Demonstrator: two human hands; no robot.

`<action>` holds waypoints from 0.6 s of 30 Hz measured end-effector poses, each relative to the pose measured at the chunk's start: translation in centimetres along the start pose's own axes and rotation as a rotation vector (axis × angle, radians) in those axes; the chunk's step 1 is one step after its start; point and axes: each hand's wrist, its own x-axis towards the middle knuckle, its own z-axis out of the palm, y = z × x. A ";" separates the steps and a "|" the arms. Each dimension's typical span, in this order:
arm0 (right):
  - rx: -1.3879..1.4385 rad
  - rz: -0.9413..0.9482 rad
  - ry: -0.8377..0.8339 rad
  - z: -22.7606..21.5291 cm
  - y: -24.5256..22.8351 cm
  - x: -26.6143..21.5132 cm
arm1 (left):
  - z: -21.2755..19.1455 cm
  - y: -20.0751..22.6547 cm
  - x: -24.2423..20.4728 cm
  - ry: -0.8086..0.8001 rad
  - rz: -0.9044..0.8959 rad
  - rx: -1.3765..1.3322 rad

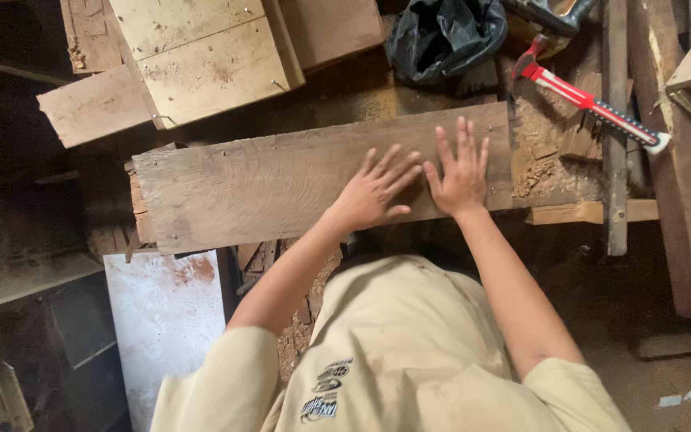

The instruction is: The person hammers nails into a wooden plank using a hammer. They then flip the plank over and wipe its surface with both hands.

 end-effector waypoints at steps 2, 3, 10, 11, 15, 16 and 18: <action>0.068 0.111 -0.045 0.6 -0.8 -0.5 | -0.1 -0.1 1.0 0.054 0.095 0.104; 0.062 0.101 -0.039 0.5 -0.9 -0.6 | -0.1 -0.5 1.1 0.024 0.090 0.092; 0.073 0.074 0.032 -0.9 -1.3 -0.3 | -2.3 -9.6 -1.9 0.126 -0.063 0.113; 0.084 0.065 0.054 -0.9 -1.5 -0.3 | -2.6 -11.2 -2.9 0.118 -0.166 0.065; 0.086 0.046 0.082 -1.6 -1.6 -0.1 | -3.2 -14.0 -6.0 0.073 -0.683 -0.076; 0.082 0.047 0.086 -1.7 -1.7 0.0 | -2.9 -13.6 -6.4 0.209 -0.677 -0.114; 0.089 0.049 0.089 -1.6 -2.0 0.1 | -2.1 -11.7 -7.1 0.476 -0.661 -0.184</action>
